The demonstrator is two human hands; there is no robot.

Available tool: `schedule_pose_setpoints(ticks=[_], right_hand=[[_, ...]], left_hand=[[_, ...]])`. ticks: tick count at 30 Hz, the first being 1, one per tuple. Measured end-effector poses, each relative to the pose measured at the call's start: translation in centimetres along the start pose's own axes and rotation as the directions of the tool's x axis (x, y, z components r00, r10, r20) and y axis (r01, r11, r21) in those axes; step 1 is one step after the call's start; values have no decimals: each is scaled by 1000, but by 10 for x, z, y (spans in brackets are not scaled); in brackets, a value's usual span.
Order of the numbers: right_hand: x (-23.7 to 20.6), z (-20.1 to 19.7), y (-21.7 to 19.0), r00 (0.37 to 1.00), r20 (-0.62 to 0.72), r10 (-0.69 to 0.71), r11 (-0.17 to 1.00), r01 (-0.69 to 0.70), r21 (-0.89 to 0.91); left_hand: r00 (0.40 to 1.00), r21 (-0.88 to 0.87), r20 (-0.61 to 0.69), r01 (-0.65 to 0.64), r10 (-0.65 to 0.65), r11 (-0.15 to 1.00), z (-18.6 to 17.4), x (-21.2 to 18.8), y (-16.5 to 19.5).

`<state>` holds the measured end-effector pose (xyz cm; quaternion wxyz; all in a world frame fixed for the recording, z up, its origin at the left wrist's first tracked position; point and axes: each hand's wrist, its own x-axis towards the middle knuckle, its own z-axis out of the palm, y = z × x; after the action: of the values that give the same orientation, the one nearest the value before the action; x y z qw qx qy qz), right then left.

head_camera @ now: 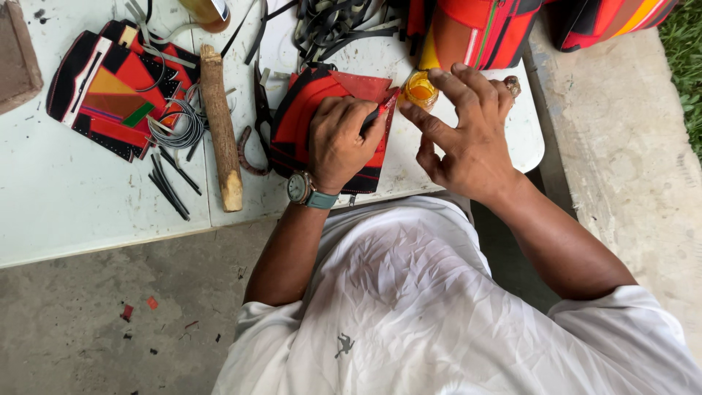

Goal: The person sits at a table and applies glue from a small jar onto the edges of red leather pieces using a small applicator, then folds and presses the leather pieces together to assemble a colorful patchwork leather bag, occasionally repositioning the bag and reaching for more glue.

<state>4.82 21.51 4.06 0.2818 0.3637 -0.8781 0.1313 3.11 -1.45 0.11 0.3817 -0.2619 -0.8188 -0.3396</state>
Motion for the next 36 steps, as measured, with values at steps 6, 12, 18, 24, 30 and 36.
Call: schedule_pose_setpoints(ticks=[6,12,18,24,30,36], right_hand=[[-3,8,13,990,-1,143,989,-143,27],[-17,15,32,828,252,501,81,-334,939],[-34,7,43,779,510,364,-587,-233,775],[-42,12,43,772,524,360,-638,-205,742],[-66,34,56,671,521,528,-474,-276,836],[-105,58,67,660,470,585,-300,-362,882]], left_hand=[[999,-38,37,-13,14,999,-7,1,0],[991,-156,135,30,-9,987,-42,21,9],[915,-175,393,-26,94,984,-77,48,-6],[860,-82,508,108,-52,991,-64,27,-21],[871,-104,488,111,-47,988,-51,8,-27],[915,-70,359,225,-186,972,-64,-5,-30]])
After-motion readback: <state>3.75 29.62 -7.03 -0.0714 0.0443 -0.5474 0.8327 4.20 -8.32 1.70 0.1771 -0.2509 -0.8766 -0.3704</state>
